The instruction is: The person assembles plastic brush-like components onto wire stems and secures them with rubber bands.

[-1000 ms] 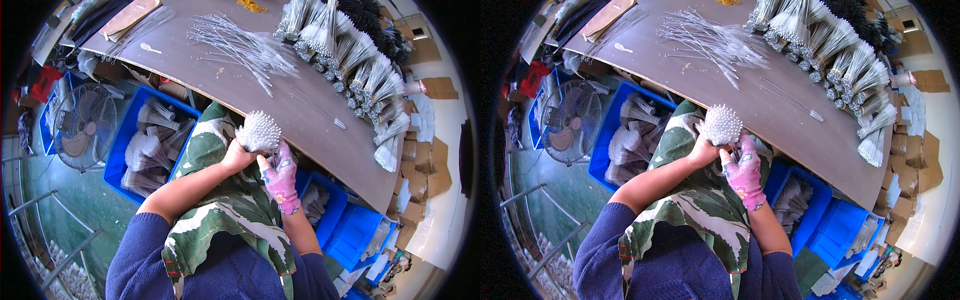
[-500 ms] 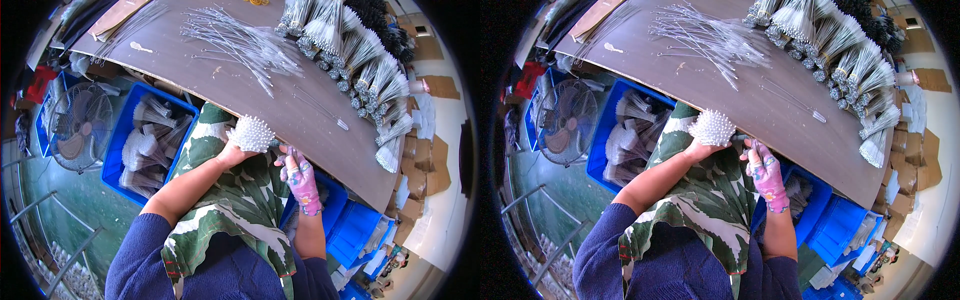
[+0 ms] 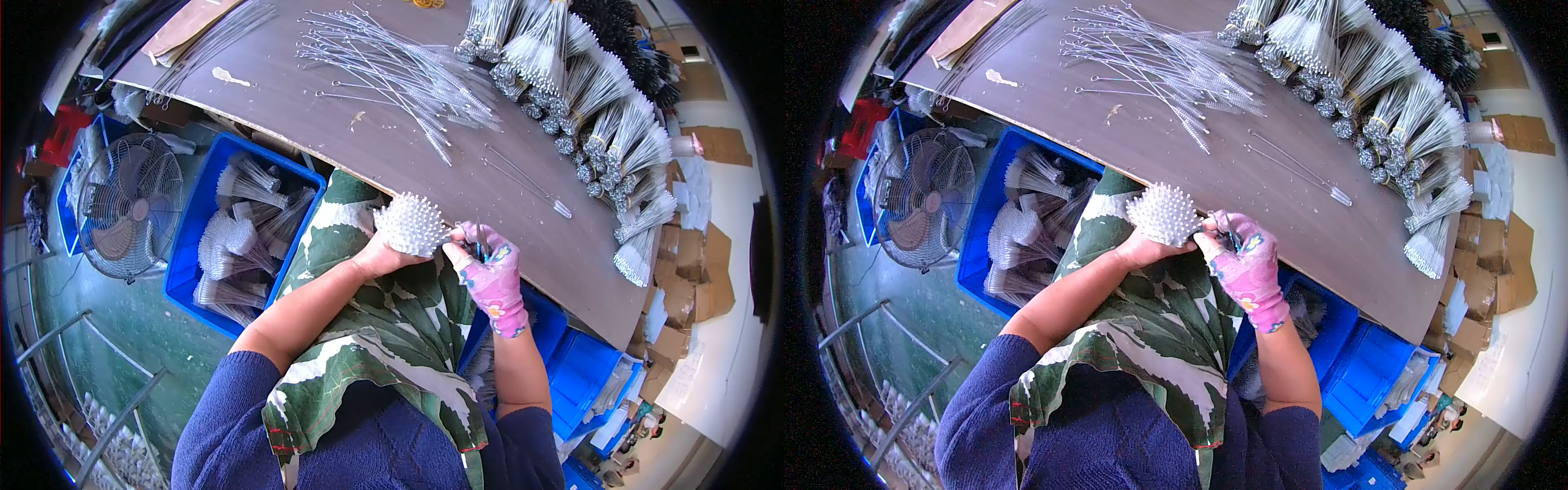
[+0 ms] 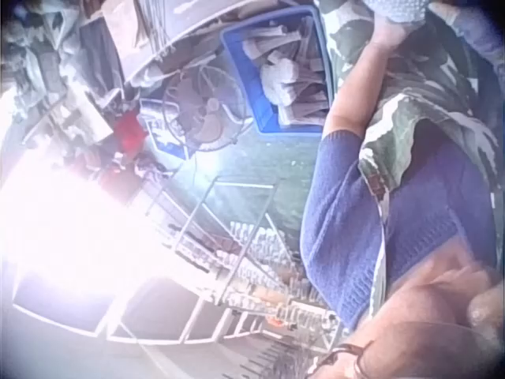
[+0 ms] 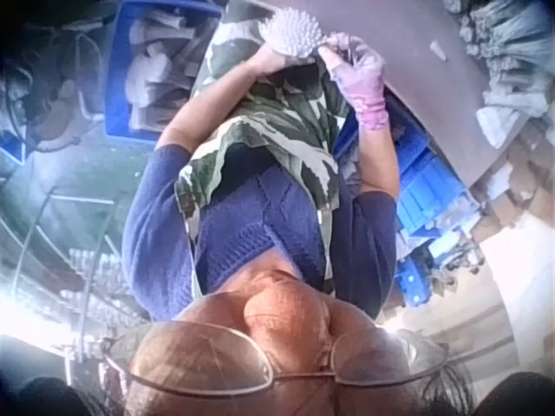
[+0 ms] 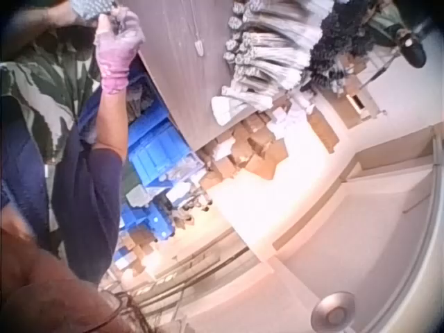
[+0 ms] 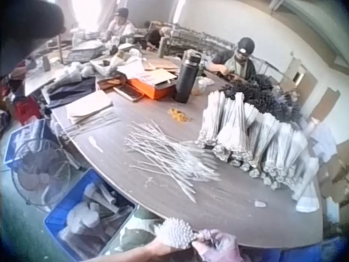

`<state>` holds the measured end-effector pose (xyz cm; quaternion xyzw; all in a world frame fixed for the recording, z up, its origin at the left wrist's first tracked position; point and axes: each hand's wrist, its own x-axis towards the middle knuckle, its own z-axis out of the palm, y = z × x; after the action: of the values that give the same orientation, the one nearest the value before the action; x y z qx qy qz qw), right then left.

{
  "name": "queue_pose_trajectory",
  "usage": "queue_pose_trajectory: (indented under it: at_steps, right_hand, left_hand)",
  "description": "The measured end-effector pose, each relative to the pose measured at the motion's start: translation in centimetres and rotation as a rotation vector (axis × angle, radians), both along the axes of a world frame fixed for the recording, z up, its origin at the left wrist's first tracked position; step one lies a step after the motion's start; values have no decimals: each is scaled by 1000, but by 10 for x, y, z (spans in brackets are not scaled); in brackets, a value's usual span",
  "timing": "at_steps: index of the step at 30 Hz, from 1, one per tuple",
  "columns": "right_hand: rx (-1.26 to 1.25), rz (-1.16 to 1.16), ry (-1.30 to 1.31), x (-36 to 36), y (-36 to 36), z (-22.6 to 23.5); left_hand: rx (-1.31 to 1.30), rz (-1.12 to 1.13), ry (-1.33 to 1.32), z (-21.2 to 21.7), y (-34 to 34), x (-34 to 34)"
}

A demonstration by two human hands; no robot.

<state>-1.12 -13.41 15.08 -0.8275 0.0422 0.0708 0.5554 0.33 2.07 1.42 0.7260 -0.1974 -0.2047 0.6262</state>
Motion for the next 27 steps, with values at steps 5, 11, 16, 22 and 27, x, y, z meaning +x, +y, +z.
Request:
queue_pose_trajectory:
  at_steps: [5,11,16,22,27]
  right_hand:
    - [-141,-10,-212,0,7,-9]
    - [-509,175,-360,5,15,8]
    - [-537,38,-391,13,4,-13]
    - [-61,-9,-67,0,7,-7]
    - [-256,41,-243,0,4,-16]
  left_hand:
    - [-53,66,-65,-6,-4,-3]
    - [-37,93,-150,-5,-2,-3]
    - [-109,107,-67,-6,-5,-5]
    - [-186,151,137,2,-2,-7]
    - [-230,139,114,-2,-3,-7]
